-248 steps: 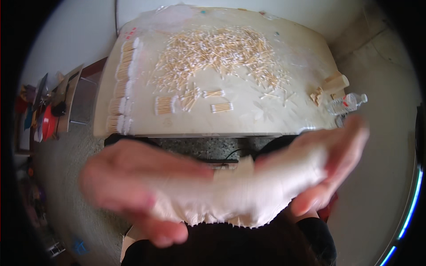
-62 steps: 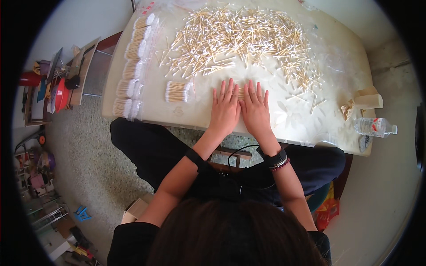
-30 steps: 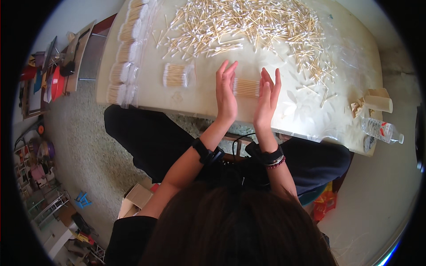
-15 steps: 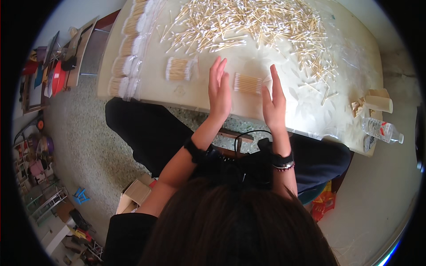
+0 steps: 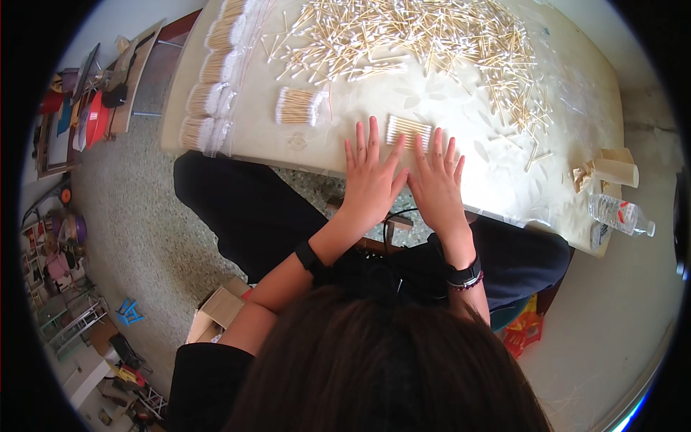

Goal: The recorder is organizing cotton swabs into bundles and placing them into small plastic bags.

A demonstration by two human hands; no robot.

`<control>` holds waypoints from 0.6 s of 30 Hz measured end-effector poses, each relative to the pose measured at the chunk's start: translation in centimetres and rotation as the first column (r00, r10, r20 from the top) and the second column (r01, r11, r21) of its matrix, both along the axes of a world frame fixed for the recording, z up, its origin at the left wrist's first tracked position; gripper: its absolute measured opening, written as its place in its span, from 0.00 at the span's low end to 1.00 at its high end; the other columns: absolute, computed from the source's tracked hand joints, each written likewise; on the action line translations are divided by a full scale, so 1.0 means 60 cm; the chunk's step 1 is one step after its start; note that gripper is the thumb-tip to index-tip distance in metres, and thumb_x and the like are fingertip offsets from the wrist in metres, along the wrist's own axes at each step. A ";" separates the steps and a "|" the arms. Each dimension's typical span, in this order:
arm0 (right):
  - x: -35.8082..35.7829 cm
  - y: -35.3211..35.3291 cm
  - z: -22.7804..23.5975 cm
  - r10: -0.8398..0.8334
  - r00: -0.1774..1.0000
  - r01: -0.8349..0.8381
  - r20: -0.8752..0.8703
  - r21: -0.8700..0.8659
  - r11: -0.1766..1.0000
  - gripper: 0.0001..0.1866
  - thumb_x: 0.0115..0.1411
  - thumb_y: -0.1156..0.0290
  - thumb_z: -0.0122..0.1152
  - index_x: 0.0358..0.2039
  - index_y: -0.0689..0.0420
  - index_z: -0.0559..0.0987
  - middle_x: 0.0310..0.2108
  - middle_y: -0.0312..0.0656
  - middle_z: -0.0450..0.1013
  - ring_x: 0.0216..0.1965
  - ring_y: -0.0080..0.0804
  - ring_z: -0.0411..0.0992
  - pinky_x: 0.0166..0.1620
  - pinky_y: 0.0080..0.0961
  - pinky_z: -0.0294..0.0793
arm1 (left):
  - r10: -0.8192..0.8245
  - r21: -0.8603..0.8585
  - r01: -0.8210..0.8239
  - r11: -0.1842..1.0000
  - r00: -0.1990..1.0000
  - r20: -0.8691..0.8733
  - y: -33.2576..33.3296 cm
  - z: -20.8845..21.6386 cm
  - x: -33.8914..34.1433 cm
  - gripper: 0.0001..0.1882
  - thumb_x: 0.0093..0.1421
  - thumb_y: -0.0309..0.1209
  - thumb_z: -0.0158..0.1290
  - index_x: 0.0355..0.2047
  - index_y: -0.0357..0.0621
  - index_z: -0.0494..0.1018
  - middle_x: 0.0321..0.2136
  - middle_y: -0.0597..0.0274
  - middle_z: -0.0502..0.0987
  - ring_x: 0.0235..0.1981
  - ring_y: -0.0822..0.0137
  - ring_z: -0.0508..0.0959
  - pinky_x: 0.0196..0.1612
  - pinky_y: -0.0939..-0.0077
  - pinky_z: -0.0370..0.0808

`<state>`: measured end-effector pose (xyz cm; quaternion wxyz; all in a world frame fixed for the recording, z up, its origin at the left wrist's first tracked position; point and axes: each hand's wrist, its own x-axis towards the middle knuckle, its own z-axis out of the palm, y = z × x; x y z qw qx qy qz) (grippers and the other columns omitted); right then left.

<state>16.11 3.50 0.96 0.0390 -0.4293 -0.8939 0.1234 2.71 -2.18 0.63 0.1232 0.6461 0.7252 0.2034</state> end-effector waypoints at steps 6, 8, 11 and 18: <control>0.000 -0.001 -0.002 -0.003 1.000 0.003 0.000 0.011 1.000 0.34 0.60 0.60 0.51 0.64 0.52 0.53 0.65 0.55 0.41 0.66 0.59 0.37 0.63 0.57 0.40 | 0.013 -0.006 -0.013 1.000 1.000 -0.002 0.000 0.000 0.003 0.28 0.62 0.39 0.45 0.62 0.50 0.57 0.64 0.36 0.39 0.64 0.34 0.39 0.60 0.36 0.40; 0.000 -0.002 -0.003 -0.006 1.000 0.007 -0.005 0.008 1.000 0.34 0.60 0.60 0.51 0.64 0.52 0.53 0.65 0.55 0.41 0.66 0.58 0.37 0.63 0.57 0.40 | 0.017 0.001 -0.017 1.000 1.000 -0.007 0.000 0.000 0.005 0.28 0.62 0.39 0.45 0.62 0.49 0.57 0.64 0.35 0.39 0.64 0.34 0.39 0.60 0.36 0.40; -0.002 -0.003 -0.005 -0.017 1.000 0.017 -0.018 -0.004 1.000 0.34 0.60 0.60 0.51 0.64 0.52 0.53 0.65 0.56 0.41 0.66 0.58 0.37 0.63 0.56 0.40 | 0.018 0.008 -0.018 1.000 1.000 -0.001 -0.001 -0.001 0.003 0.27 0.62 0.38 0.45 0.61 0.48 0.57 0.63 0.35 0.39 0.64 0.34 0.39 0.61 0.36 0.39; -0.002 -0.003 -0.006 -0.031 0.998 0.031 -0.053 -0.018 0.999 0.34 0.60 0.62 0.51 0.64 0.52 0.53 0.65 0.57 0.40 0.66 0.61 0.37 0.63 0.56 0.40 | 0.012 0.008 -0.012 1.000 0.999 0.034 0.000 0.000 0.003 0.29 0.62 0.39 0.45 0.62 0.49 0.55 0.64 0.35 0.39 0.64 0.34 0.38 0.61 0.36 0.39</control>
